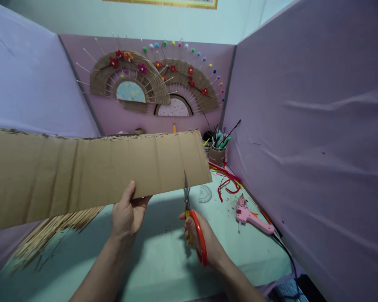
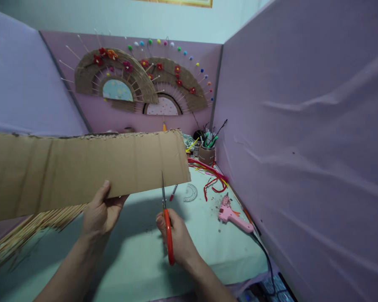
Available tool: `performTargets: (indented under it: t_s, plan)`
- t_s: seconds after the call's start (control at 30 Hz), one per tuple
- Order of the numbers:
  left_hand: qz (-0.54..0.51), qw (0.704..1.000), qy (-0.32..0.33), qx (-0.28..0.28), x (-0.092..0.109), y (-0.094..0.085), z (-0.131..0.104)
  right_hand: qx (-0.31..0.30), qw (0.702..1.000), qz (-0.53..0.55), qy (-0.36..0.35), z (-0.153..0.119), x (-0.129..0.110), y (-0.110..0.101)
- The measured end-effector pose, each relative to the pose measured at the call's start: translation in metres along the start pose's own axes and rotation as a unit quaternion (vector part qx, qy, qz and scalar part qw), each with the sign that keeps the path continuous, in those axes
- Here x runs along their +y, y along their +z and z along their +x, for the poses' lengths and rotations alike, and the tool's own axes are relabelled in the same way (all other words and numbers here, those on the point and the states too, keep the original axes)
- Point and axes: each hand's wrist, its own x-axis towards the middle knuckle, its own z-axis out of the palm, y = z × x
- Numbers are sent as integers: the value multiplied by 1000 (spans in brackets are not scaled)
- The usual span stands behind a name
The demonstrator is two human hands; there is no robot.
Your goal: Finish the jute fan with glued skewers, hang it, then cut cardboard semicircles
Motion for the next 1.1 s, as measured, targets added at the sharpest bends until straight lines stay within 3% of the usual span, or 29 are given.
performTargets:
  t_s: [0.33, 0.67, 0.87, 1.1]
  plan:
    - [-16, 999, -6, 34, 1, -1, -5, 62, 996, -67, 10, -6, -2, 4]
    - [-2, 999, -12, 34, -2, -3, -7, 52, 996, -66, -16, -1, 0, 3]
    - [3, 999, -28, 22, -4, -3, -11, 78, 991, -110, -18, 10, -4, -4]
    - [-7, 999, -33, 22, -8, -7, -13, 108, 990, -84, -25, 11, -5, 0]
